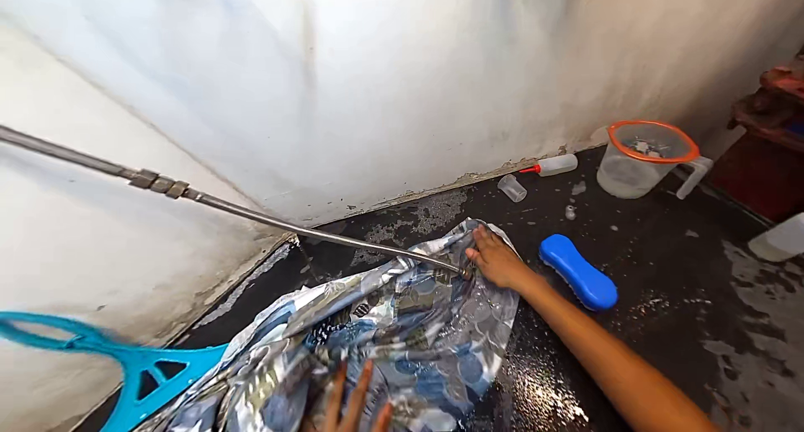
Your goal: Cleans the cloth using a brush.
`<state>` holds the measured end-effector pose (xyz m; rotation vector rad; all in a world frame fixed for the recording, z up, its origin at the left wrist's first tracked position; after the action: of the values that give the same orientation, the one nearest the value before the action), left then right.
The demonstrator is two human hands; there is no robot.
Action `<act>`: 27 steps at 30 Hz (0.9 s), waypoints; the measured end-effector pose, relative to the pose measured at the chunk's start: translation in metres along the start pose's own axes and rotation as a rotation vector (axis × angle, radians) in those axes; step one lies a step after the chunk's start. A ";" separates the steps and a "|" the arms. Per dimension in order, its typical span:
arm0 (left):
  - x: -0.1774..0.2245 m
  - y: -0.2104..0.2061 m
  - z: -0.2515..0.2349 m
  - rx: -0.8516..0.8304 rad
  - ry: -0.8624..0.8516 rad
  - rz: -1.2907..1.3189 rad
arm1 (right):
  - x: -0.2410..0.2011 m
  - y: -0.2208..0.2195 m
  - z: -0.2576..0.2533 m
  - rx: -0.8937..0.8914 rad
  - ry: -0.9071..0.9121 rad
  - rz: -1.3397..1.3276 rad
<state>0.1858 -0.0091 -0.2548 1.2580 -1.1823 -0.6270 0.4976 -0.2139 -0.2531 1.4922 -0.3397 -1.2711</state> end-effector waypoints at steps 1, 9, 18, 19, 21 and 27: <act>-0.018 0.006 -0.016 -0.006 -0.031 0.010 | 0.003 0.003 -0.010 0.008 0.006 -0.045; 0.006 0.040 0.041 0.029 -0.216 0.044 | 0.036 0.079 0.059 0.386 0.139 -0.246; 0.023 0.025 0.103 0.175 -0.314 -0.102 | 0.112 0.062 0.160 0.462 -0.011 0.221; 0.027 0.026 0.112 0.171 -0.327 -0.112 | 0.102 0.060 0.160 0.469 -0.016 0.235; 0.030 0.025 0.132 0.157 -0.319 -0.077 | 0.063 0.045 0.164 0.489 0.073 0.196; 0.021 0.009 0.158 0.261 -0.160 0.163 | -0.104 -0.072 0.259 0.084 0.834 -0.026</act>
<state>0.0460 -0.0857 -0.2581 1.3289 -1.5214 -0.4695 0.2131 -0.2462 -0.2160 1.9520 0.1812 -0.5647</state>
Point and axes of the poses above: each hand's wrist, its own z-axis away from the middle knuckle, its own y-axis out of the back of the hand, x = y × z, the point moved 4 cm from there along -z, towards the middle knuckle, and after that the axes turned 5 degrees about x, right-handed, at the moved point
